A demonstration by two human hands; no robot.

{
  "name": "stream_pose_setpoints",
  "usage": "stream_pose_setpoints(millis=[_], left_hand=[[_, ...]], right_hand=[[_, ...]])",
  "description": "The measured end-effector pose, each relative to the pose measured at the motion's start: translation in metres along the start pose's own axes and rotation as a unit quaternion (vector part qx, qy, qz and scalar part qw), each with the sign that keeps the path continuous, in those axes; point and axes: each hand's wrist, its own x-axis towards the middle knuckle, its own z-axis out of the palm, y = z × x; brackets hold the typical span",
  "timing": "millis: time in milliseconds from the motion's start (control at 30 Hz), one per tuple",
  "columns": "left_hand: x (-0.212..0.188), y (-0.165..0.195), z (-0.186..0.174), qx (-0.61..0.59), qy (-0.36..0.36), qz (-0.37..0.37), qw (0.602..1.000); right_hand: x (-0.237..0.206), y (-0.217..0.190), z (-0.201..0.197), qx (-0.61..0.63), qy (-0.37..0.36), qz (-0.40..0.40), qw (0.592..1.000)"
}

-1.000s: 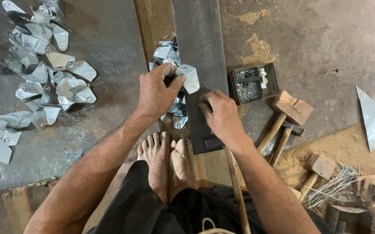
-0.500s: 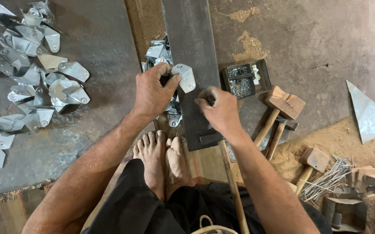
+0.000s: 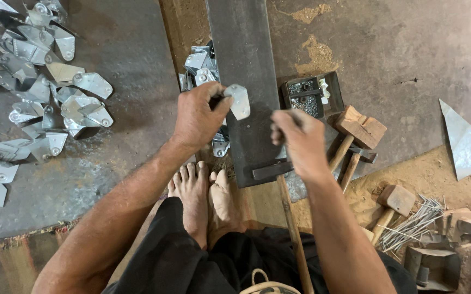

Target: The person sits on the floor and hammers small cut sheet-metal pieces against a long steel bar, bending them into curved shapes. They place each formed piece onto a growing pile of finished pieces beside the bar and pick up new flat pieces to shape.

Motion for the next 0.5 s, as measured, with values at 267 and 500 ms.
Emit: stream_pose_setpoints(millis=[267, 500], left_hand=[[-0.012, -0.001, 0.010, 0.024, -0.016, 0.047, 0.998], [-0.020, 0.004, 0.010, 0.063, -0.006, 0.088, 0.994]], right_hand=[[-0.099, 0.019, -0.052, -0.335, -0.029, 0.139, 0.932], [-0.165, 0.048, -0.046, -0.396, -0.006, 0.091, 0.914]])
